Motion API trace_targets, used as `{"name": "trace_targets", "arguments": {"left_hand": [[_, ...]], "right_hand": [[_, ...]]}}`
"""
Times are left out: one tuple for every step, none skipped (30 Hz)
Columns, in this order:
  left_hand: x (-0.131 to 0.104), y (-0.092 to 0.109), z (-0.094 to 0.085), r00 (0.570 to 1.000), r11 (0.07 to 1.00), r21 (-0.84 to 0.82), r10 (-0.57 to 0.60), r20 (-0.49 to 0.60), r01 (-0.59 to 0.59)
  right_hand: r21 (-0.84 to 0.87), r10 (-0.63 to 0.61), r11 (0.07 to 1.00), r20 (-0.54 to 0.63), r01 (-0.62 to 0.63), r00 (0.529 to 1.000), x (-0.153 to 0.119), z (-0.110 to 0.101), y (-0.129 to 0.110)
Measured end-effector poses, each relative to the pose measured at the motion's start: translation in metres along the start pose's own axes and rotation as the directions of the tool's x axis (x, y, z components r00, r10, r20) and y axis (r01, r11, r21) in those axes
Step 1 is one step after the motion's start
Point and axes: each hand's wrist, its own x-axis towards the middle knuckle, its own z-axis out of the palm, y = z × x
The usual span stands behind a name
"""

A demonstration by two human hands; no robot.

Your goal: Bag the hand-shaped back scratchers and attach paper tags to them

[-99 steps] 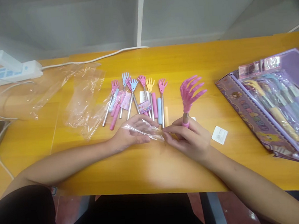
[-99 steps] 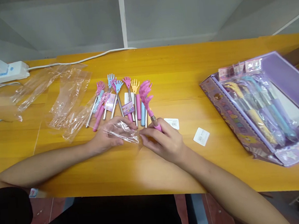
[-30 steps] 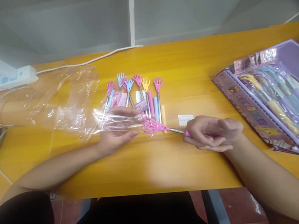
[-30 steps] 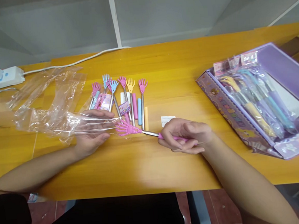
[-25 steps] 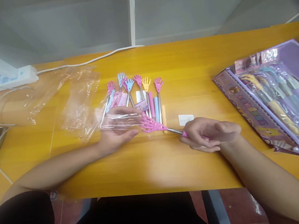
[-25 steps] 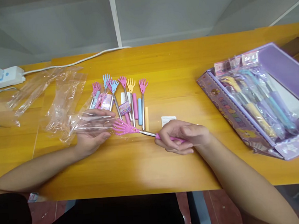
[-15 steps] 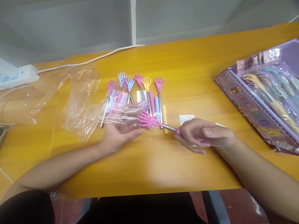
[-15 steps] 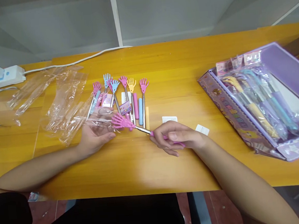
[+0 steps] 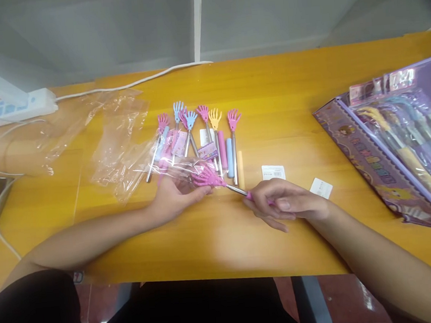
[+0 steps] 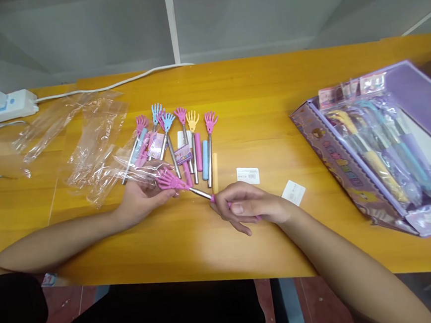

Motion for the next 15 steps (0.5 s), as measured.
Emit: {"name": "trace_targets", "arguments": {"left_hand": [[0.0, 0.0, 0.0, 1.0, 1.0, 0.025, 0.011, 0.011, -0.011], [-0.001, 0.0, 0.001, 0.999, 0.999, 0.049, 0.02, 0.029, -0.022], [-0.002, 0.0, 0.001, 0.998, 0.997, 0.066, 0.027, 0.051, -0.03], [-0.002, 0.0, 0.002, 0.997, 0.997, 0.072, 0.026, 0.079, -0.032], [-0.003, 0.001, 0.004, 0.994, 0.997, 0.069, 0.016, 0.109, -0.024], [-0.004, 0.0, 0.005, 0.991, 0.998, 0.063, -0.001, 0.137, -0.007], [-0.005, 0.0, 0.006, 0.987, 0.998, 0.056, -0.018, 0.159, 0.009], [-0.005, -0.001, 0.007, 0.985, 0.998, 0.049, -0.034, 0.171, 0.026], [-0.006, -0.002, 0.007, 0.983, 0.998, 0.043, -0.05, 0.175, 0.043], [-0.007, -0.003, 0.007, 0.984, 0.998, 0.034, -0.06, 0.168, 0.055], [-0.007, -0.004, 0.007, 0.985, 0.997, 0.022, -0.07, 0.155, 0.068], [-0.007, -0.005, 0.006, 0.987, 0.997, 0.004, -0.078, 0.141, 0.078], [-0.006, -0.006, 0.006, 0.989, 0.996, -0.016, -0.081, 0.125, 0.084], [-0.005, -0.006, 0.005, 0.991, 0.996, -0.033, -0.08, 0.112, 0.084], [-0.004, -0.006, 0.004, 0.992, 0.996, -0.042, -0.075, 0.104, 0.079]], "right_hand": [[-0.008, 0.006, 1.0, -0.003, -0.006, 1.0, 0.0, 0.001, 0.0], [-0.018, 0.015, 1.0, -0.004, -0.016, 1.0, 0.0, 0.001, 0.0], [-0.032, 0.027, 0.999, -0.006, -0.027, 1.0, 0.0, 0.002, 0.0], [-0.049, 0.036, 0.998, -0.009, -0.036, 0.999, 0.0, 0.003, 0.001], [-0.064, 0.044, 0.997, -0.017, -0.045, 0.999, 0.0, 0.004, 0.001], [-0.079, 0.05, 0.996, -0.026, -0.051, 0.998, 0.001, 0.006, 0.001], [-0.092, 0.05, 0.994, -0.037, -0.054, 0.998, 0.001, 0.008, 0.001], [-0.104, 0.048, 0.993, -0.049, -0.053, 0.998, 0.002, 0.01, 0.002], [-0.116, 0.046, 0.992, -0.06, -0.053, 0.997, 0.004, 0.013, 0.002], [-0.134, 0.046, 0.989, -0.066, -0.054, 0.997, 0.005, 0.016, 0.002], [-0.162, 0.048, 0.985, -0.07, -0.059, 0.996, 0.006, 0.018, 0.001], [-0.201, 0.052, 0.977, -0.07, -0.065, 0.996, 0.007, 0.02, 0.001], [-0.242, 0.062, 0.967, -0.068, -0.077, 0.996, 0.008, 0.022, 0.0], [-0.274, 0.08, 0.957, -0.06, -0.093, 0.995, 0.008, 0.023, -0.001], [-0.294, 0.105, 0.949, -0.046, -0.114, 0.993, 0.009, 0.024, -0.002]]}}
